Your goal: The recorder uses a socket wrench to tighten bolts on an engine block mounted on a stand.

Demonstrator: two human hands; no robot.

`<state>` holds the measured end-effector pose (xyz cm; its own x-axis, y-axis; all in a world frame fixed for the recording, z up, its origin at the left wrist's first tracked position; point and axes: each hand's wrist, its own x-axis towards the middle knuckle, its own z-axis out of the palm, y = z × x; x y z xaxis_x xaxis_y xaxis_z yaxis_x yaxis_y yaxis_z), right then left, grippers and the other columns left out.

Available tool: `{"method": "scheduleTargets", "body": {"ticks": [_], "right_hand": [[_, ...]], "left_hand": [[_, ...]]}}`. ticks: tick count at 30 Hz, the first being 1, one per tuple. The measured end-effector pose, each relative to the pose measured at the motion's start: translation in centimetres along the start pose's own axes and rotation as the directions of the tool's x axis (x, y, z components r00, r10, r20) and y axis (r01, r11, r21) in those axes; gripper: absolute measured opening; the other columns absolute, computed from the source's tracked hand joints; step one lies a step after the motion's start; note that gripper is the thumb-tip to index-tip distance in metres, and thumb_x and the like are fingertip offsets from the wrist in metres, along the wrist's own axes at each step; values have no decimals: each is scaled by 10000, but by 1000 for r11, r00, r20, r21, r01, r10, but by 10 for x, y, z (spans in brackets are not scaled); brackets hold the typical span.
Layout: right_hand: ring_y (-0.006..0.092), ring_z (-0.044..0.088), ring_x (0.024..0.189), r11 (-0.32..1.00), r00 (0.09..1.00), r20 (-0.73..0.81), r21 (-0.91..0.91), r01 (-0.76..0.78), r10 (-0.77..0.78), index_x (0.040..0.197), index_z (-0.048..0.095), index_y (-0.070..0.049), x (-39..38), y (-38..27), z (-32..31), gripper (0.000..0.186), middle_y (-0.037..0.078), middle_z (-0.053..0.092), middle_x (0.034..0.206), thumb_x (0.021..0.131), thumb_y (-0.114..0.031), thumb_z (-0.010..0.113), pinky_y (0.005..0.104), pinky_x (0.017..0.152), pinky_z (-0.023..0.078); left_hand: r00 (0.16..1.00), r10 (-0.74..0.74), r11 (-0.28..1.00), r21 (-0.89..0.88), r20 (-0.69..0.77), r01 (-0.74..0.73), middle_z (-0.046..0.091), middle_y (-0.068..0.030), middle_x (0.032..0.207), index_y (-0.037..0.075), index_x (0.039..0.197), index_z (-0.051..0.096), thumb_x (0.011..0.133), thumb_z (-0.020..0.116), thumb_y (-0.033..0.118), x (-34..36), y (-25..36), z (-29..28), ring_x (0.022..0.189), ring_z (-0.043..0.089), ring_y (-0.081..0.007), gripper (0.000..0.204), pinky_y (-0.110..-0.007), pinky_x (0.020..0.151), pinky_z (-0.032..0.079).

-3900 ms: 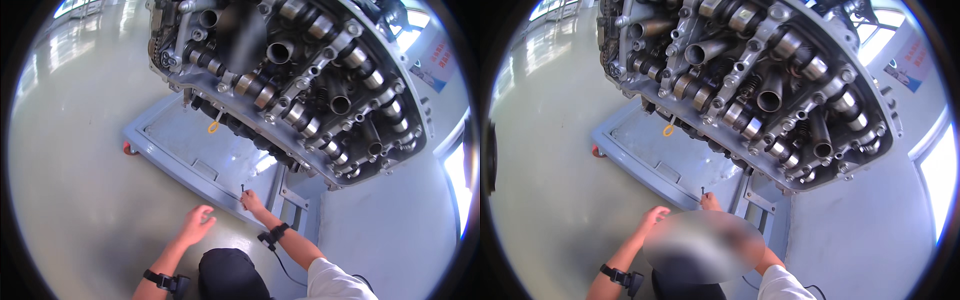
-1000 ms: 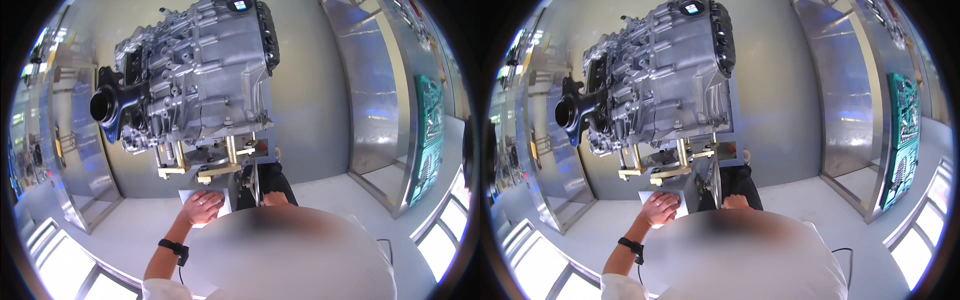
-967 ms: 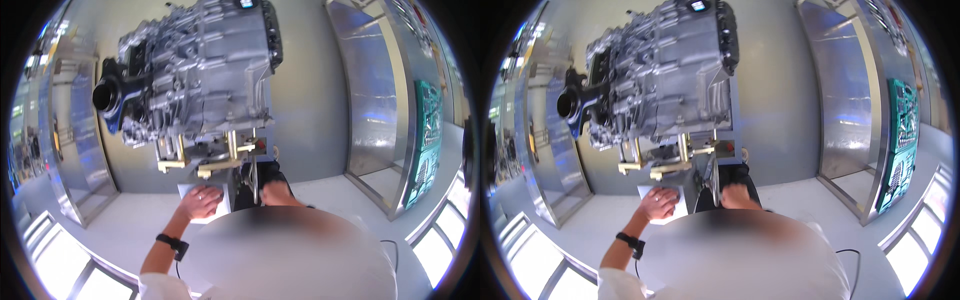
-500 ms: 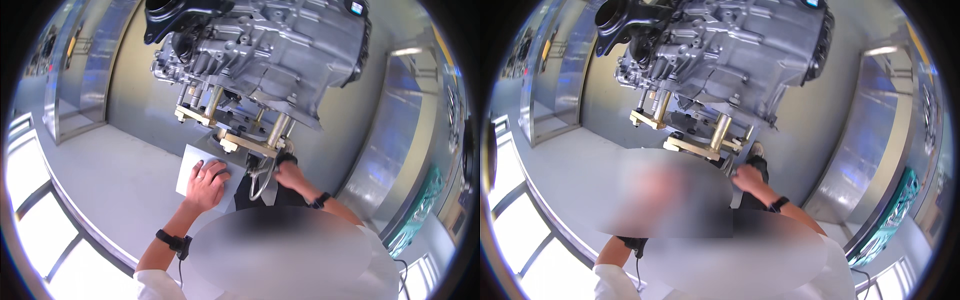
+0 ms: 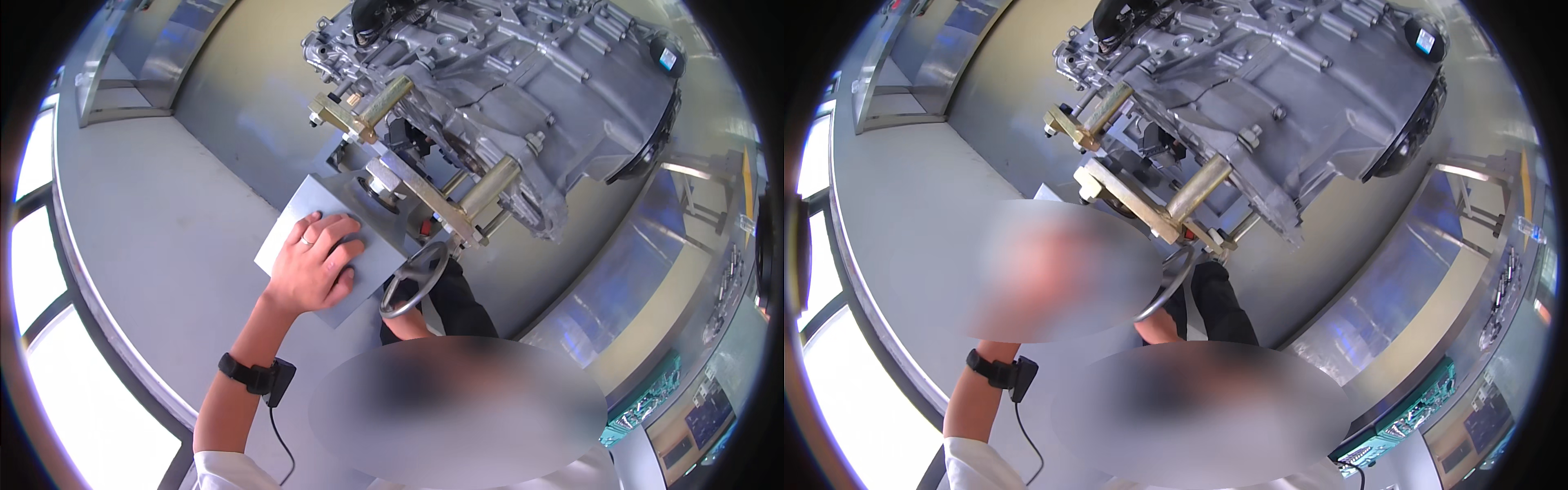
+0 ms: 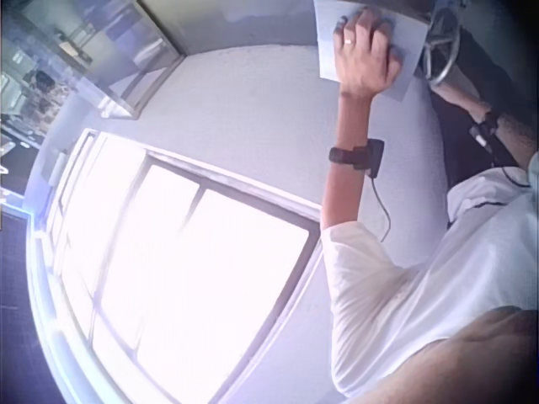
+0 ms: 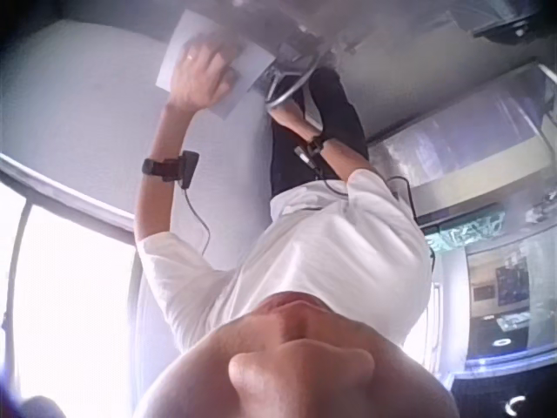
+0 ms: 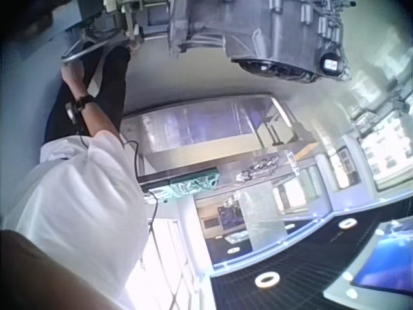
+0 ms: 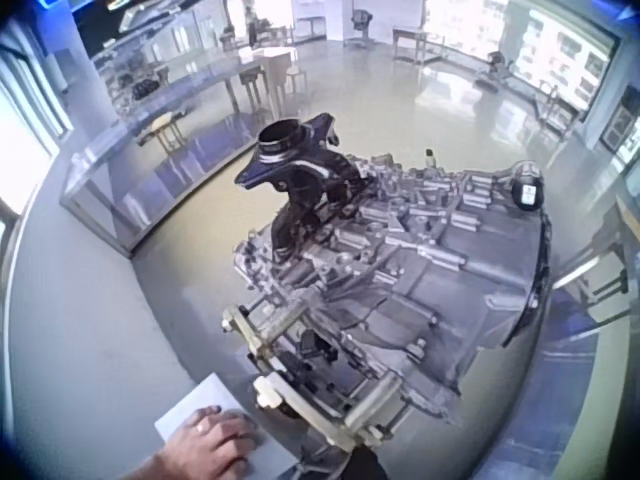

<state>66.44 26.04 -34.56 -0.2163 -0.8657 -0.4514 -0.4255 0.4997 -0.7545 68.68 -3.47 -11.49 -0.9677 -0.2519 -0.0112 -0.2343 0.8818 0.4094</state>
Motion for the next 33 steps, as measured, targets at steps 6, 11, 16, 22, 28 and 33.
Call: {"method": "scheduleTargets", "body": {"ticks": [6,11,16,22,28,33], "right_hand": [[235,680,690,959,928,244,-79,-271,282,849,680,-34,98,1,-133,185,172,672,756,788,-200,627,408,617,510],[397,641,708,940,873,462,205,-273,153,816,620,22,-3,-69,-98,358,247,631,727,795,-335,603,471,648,506],[387,639,685,944,920,286,114,-309,267,840,634,25,60,47,-85,347,252,614,694,796,-318,600,447,620,507],[273,673,815,887,747,590,109,-448,305,1006,629,-7,43,-40,-182,371,193,675,887,801,-316,635,377,732,529],[375,643,815,968,965,112,-107,-225,237,810,620,16,4,-61,-58,310,247,639,838,830,-287,560,452,703,506],[307,624,623,959,945,172,9,-285,279,732,596,35,57,-19,-183,387,189,609,665,810,-343,625,395,512,455]], "left_hand": [[994,-78,997,22,-82,80,514,-60,1140,132,972,529,623,603,163,-13,1,-3,1089,498,-243,358,-450,949,394],[994,-79,996,40,-81,83,521,-52,1143,141,953,540,609,609,166,-34,2,2,1089,502,-234,352,-441,942,391],[998,-21,1000,2,-54,21,529,-55,1142,138,956,546,631,613,174,-5,8,6,1084,505,-239,334,-439,934,390],[994,-61,998,25,-87,64,531,-96,1148,114,1013,541,730,570,192,-31,10,12,1069,508,-278,295,-457,933,370],[997,36,998,55,-69,-32,512,-170,1156,47,995,551,741,544,191,-15,3,19,1050,481,-349,292,-487,953,354],[994,-30,998,59,-101,36,526,-94,1154,119,1019,539,716,565,193,-13,7,10,1084,496,-276,312,-465,946,370]]}}
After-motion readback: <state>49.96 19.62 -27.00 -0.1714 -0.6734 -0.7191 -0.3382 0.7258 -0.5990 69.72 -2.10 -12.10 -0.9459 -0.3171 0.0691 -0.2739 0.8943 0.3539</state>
